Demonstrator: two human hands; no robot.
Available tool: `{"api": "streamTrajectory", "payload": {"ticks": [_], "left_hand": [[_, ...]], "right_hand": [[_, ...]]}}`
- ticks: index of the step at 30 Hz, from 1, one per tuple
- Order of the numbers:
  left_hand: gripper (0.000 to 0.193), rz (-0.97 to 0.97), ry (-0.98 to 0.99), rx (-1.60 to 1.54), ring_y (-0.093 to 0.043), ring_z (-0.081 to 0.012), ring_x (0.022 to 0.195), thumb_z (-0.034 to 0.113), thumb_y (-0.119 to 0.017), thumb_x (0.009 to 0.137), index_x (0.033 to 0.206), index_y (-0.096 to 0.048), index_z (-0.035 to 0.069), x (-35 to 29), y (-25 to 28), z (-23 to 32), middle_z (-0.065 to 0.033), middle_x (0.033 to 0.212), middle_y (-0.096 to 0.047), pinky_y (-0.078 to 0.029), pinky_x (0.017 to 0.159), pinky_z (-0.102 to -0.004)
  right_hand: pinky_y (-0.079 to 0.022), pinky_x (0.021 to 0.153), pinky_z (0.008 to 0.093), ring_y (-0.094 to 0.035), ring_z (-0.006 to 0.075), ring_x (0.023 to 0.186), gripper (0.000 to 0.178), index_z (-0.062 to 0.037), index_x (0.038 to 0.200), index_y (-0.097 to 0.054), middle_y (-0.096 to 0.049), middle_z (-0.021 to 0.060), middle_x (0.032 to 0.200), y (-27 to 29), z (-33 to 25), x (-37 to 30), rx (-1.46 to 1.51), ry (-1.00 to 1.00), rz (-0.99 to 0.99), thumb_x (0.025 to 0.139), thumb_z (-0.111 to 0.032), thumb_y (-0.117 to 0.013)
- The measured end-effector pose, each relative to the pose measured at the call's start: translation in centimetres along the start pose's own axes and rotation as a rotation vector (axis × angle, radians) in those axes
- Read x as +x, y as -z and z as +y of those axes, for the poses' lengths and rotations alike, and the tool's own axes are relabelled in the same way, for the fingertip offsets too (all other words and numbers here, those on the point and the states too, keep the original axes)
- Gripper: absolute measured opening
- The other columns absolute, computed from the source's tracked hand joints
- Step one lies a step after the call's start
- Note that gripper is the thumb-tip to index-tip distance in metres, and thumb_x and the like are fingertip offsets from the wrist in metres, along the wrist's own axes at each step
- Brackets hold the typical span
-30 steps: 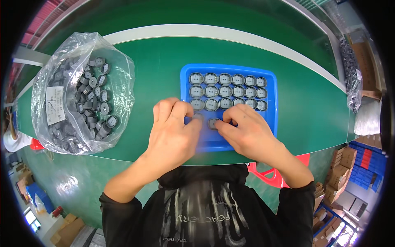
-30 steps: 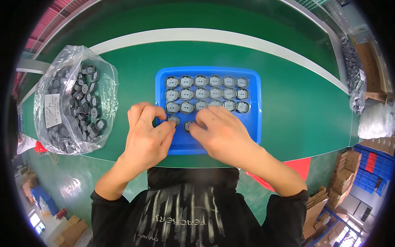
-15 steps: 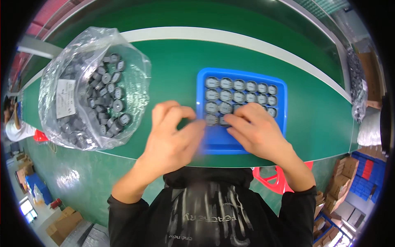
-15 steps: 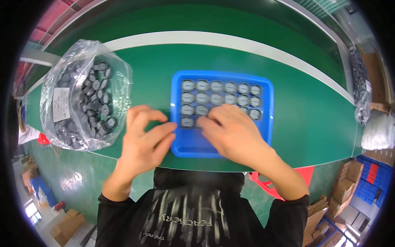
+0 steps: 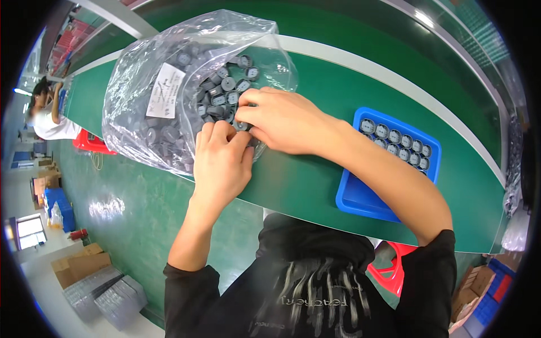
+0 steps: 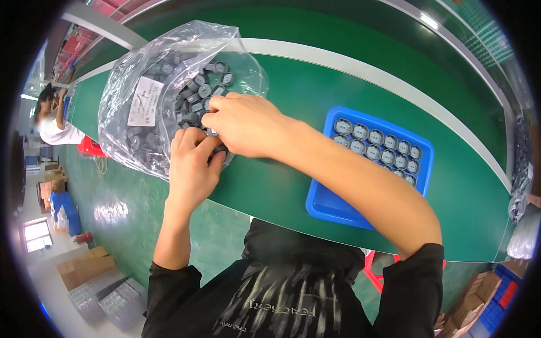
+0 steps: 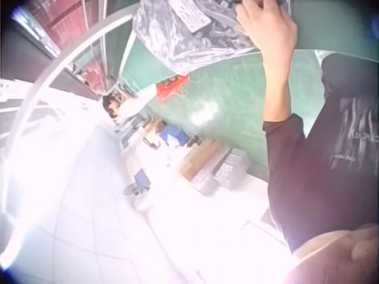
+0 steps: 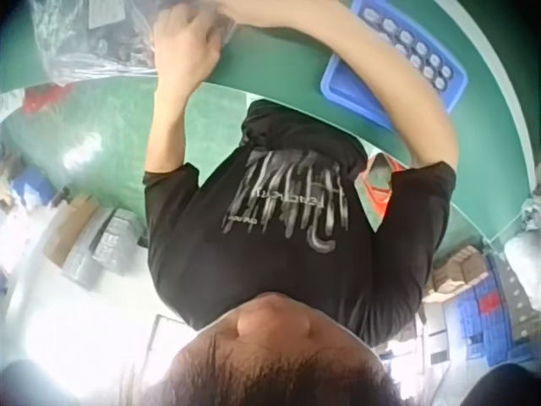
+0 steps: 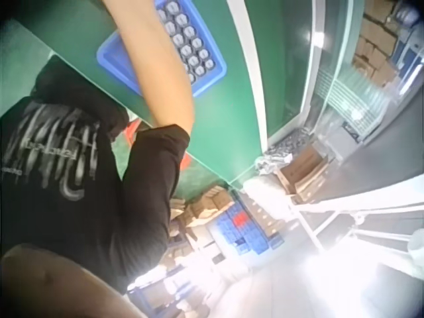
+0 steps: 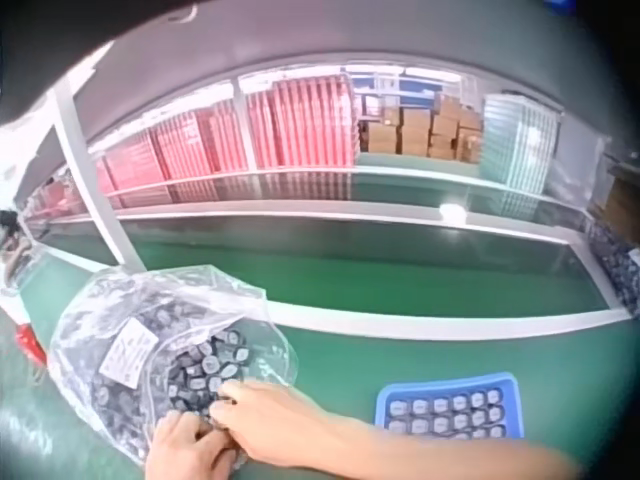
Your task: Arranging small grey electronic components from a bag into a blue plastic tray.
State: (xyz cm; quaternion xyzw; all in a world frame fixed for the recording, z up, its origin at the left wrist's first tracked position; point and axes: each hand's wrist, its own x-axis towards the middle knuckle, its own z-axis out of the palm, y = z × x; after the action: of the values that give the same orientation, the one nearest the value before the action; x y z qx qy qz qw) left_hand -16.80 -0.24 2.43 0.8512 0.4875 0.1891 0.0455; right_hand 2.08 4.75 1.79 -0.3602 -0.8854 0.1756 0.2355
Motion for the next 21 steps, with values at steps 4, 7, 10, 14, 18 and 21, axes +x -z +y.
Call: {"api": "streamTrajectory", "payload": {"ticks": [4, 7, 10, 14, 18, 21], "left_hand": [[0.020, 0.061, -0.053, -0.048, -0.055, -0.0301, 0.098, 0.000, -0.078, 0.072, 0.091, -0.073, 0.004, -0.8, 0.0, -1.0, -0.0074, 0.098, -0.062, -0.045, 0.085, -0.0416], [0.020, 0.196, -0.183, -0.090, -0.057, -0.0302, 0.099, -0.001, -0.078, 0.072, 0.091, -0.074, 0.003, -1.0, 0.3, -1.6, -0.0072, 0.100, -0.065, -0.047, 0.083, -0.0410], [0.021, 0.232, -0.230, -0.238, -0.059, -0.0306, 0.094, -0.003, -0.077, 0.071, 0.091, -0.074, 0.002, -1.2, 1.0, -0.8, -0.0084, 0.098, -0.065, -0.049, 0.078, -0.0401], [0.024, 0.190, -0.427, -0.476, -0.059, -0.0293, 0.086, -0.006, -0.078, 0.067, 0.090, -0.073, -0.001, -2.0, -1.0, 2.7, -0.0107, 0.096, -0.065, -0.049, 0.074, -0.0387], [0.024, 0.164, -0.412, -0.436, -0.058, -0.0309, 0.094, -0.005, -0.078, 0.069, 0.092, -0.074, 0.000, -2.8, -3.9, 4.0, -0.0112, 0.102, -0.065, -0.049, 0.080, -0.0393], [0.023, 0.179, -0.341, -0.391, -0.059, -0.0297, 0.099, -0.001, -0.075, 0.070, 0.093, -0.074, 0.001, -2.4, -4.3, 4.1, -0.0106, 0.107, -0.066, -0.049, 0.083, -0.0387]], "right_hand": [[-0.055, 0.084, 0.0406, -0.062, 0.0305, 0.098, 0.019, -0.0066, 0.104, -0.069, -0.063, 0.0101, 0.118, -1.1, 0.3, 1.8, -0.068, -0.050, -0.145, 0.085, -0.012, -0.069], [-0.053, 0.086, 0.0404, -0.060, 0.0297, 0.100, 0.020, -0.0063, 0.103, -0.069, -0.062, 0.0083, 0.123, -1.4, 1.2, 0.4, -0.118, 0.042, -0.008, 0.084, -0.011, -0.069], [-0.052, 0.088, 0.0408, -0.060, 0.0297, 0.102, 0.020, -0.0060, 0.102, -0.069, -0.062, 0.0063, 0.124, -1.1, 1.6, -1.0, -0.166, 0.115, 0.045, 0.083, -0.010, -0.069], [-0.052, 0.089, 0.0421, -0.061, 0.0311, 0.103, 0.019, -0.0056, 0.103, -0.069, -0.063, 0.0089, 0.120, -1.8, 0.5, 0.6, -0.051, 0.184, 0.089, 0.085, -0.012, -0.066], [-0.054, 0.084, 0.0446, -0.063, 0.0325, 0.104, 0.017, -0.0039, 0.101, -0.067, -0.063, 0.0126, 0.109, -2.3, -0.4, 2.1, -0.123, 0.039, -0.033, 0.087, -0.014, -0.063], [-0.056, 0.073, 0.0440, -0.065, 0.0319, 0.095, 0.014, -0.0030, 0.097, -0.064, -0.062, 0.0124, 0.101, -1.9, 0.3, 1.5, -0.110, 0.080, -0.017, 0.085, -0.011, -0.064]]}}
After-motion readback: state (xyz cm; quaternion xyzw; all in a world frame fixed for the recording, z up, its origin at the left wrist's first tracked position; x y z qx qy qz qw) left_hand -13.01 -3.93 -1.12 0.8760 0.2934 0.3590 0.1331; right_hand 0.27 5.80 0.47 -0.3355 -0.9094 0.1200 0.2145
